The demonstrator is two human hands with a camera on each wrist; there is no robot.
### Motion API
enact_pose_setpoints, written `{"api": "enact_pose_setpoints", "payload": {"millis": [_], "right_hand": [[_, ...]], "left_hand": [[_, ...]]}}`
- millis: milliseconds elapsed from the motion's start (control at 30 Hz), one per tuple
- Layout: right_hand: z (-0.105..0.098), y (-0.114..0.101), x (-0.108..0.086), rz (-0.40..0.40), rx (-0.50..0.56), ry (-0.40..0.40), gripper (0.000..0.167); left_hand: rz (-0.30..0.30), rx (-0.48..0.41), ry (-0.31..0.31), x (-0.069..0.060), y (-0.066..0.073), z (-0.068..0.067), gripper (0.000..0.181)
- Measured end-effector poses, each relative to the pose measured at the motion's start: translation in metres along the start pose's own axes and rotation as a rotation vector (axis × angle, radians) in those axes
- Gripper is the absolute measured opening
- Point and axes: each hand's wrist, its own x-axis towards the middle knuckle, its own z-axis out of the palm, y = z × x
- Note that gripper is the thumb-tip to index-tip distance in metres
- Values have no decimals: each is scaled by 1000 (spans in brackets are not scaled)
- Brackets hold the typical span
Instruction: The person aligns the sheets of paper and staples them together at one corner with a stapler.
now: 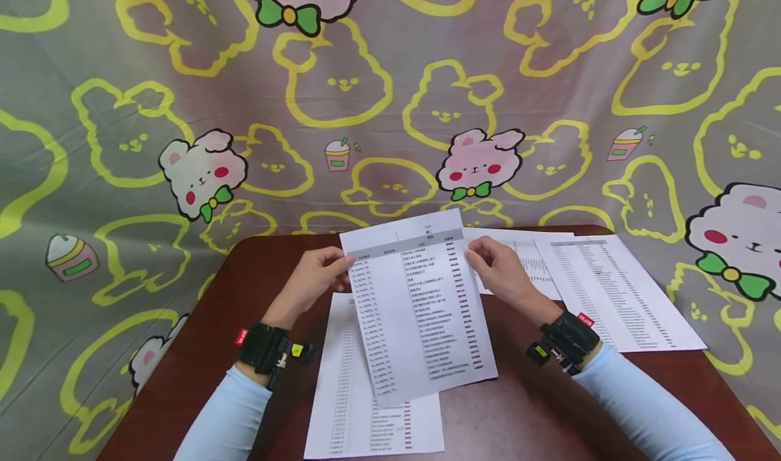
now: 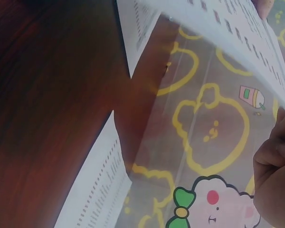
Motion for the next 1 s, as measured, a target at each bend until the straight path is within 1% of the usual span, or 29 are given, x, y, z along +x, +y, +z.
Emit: {"api": "enact_pose_setpoints", "payload": {"millis": [100, 267, 367, 467, 567, 700, 833, 1000], "right_hand": [[-4, -2, 2, 13, 15, -29, 23], [-12, -8, 11, 81, 22, -84, 27], [-16, -15, 14, 112, 62, -116, 29], [-17, -20, 14, 120, 125, -160, 28], [-15, -22, 13, 139, 176, -208, 27], [-10, -22, 13, 182, 224, -249, 27], [-4, -20, 13, 202, 280, -269, 27], [6, -21, 11, 249, 328, -262, 28]], "left_hand": [[15, 9, 2, -1, 6, -3, 22], [35, 22, 37, 0, 13, -8, 23], [33, 30, 58, 1, 16, -10, 24], [23, 45, 71, 0, 17, -13, 25], [16, 58, 72, -2, 17, -16, 26], [17, 75, 59, -3, 15, -23, 26], [4, 87, 44, -3, 13, -30, 25], [-32, 90, 34, -2, 10, -36, 26]]}}
